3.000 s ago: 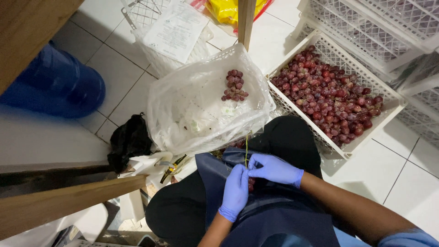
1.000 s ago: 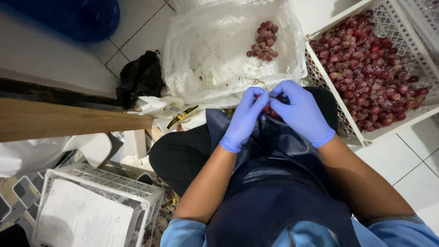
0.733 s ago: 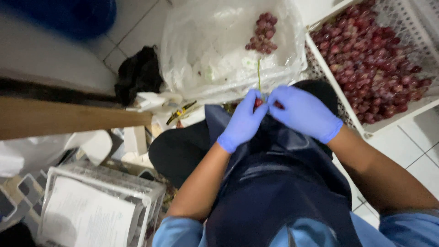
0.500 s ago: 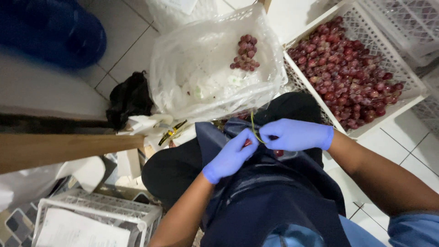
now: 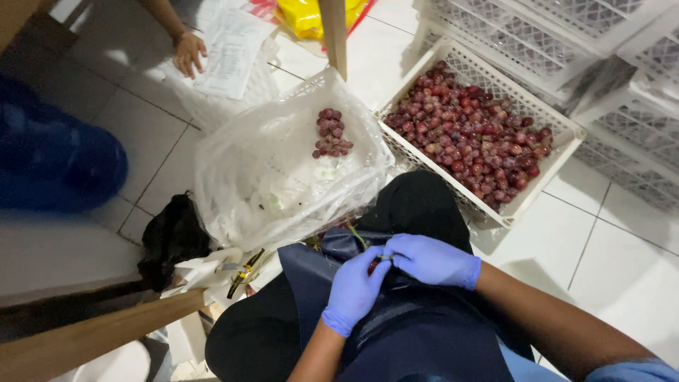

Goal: Picking grapes from stems and sorting them into a plastic-lined container for processing.

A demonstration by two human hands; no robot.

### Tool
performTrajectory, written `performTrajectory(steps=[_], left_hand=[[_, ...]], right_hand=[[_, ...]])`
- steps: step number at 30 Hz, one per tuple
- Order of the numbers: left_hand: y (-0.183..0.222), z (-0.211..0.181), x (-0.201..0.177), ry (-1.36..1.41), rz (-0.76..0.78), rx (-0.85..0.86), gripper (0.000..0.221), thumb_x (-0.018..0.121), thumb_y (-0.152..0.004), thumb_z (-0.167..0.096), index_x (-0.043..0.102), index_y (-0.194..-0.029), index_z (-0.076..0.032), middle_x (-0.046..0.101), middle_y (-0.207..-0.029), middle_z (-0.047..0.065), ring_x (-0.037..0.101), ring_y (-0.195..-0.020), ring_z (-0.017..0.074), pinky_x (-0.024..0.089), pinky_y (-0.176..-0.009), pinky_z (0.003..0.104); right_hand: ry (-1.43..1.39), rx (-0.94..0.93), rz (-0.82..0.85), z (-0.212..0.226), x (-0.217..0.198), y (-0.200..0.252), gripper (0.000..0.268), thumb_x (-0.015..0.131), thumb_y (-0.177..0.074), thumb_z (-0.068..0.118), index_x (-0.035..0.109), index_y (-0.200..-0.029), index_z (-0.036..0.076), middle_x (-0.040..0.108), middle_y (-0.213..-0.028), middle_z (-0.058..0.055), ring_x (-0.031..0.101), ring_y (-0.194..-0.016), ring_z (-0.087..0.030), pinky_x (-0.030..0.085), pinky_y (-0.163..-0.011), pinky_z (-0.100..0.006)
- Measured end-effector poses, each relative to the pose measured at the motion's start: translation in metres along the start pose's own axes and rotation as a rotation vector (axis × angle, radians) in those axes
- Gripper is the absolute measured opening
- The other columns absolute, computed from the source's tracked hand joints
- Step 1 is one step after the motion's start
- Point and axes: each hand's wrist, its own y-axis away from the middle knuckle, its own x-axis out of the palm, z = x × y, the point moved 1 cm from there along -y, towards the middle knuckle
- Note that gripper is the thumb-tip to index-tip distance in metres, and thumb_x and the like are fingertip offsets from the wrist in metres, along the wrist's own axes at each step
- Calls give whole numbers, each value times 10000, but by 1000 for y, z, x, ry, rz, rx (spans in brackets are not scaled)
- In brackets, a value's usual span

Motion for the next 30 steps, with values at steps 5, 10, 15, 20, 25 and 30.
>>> performTrajectory(steps=[5, 10, 15, 20, 25, 30], left_hand=[[16, 9, 16, -257, 176, 102, 277, 510, -989, -367, 584, -825, -156, 660, -771, 115, 631, -741, 382, 432, -617, 507], [42, 28, 29, -252, 344, 228, 212, 523, -972, -309, 685, -945, -176, 722, -897, 99, 669, -839, 351, 486, -654, 478], [47, 31, 21, -112, 371, 299, 243, 483, -996, -292, 688, -1050, -172, 727, -981, 87, 683, -900, 304, 499, -727, 423], [54, 12, -7, -95, 447, 337, 306, 455, -1021, -276, 566, -800, -96, 641, -796, 144, 627, -763, 376, 428, -637, 483], [60, 14, -85, -135, 335, 212, 279, 436, -1032, -283, 582, -847, -133, 644, -821, 76, 621, -794, 284, 466, -724, 404], [75, 25, -142, -394, -206, -254, 202, 555, -958, -284, 615, -863, -116, 677, -833, 91, 630, -798, 337, 462, -727, 456]], right_hand=[[19, -104, -8, -22, 28, 26, 87, 497, -881, 122, 582, -878, 142, 554, -840, -69, 555, -796, -247, 423, -763, -381], [-23, -134, 115, -5, 39, 40, 108, 546, -920, 119, 620, -882, 189, 542, -839, -37, 570, -775, -220, 426, -664, -369], [-49, -273, 167, 2, 35, 34, 175, 502, -935, 71, 501, -777, 146, 465, -778, -55, 503, -685, -229, 382, -612, -390], [-393, -367, 265, -9, 19, 28, 366, 359, -1053, 190, 562, -757, 121, 527, -766, -49, 520, -711, -211, 399, -712, -340], [-403, -64, 250, -79, -40, 33, 265, 525, -913, 152, 761, -797, 119, 641, -831, -14, 612, -789, -132, 421, -812, -248], [-213, 748, -263, -43, -145, 3, 340, 421, -936, 168, 648, -1172, 75, 636, -1125, -109, 571, -898, -221, 484, -813, -374]])
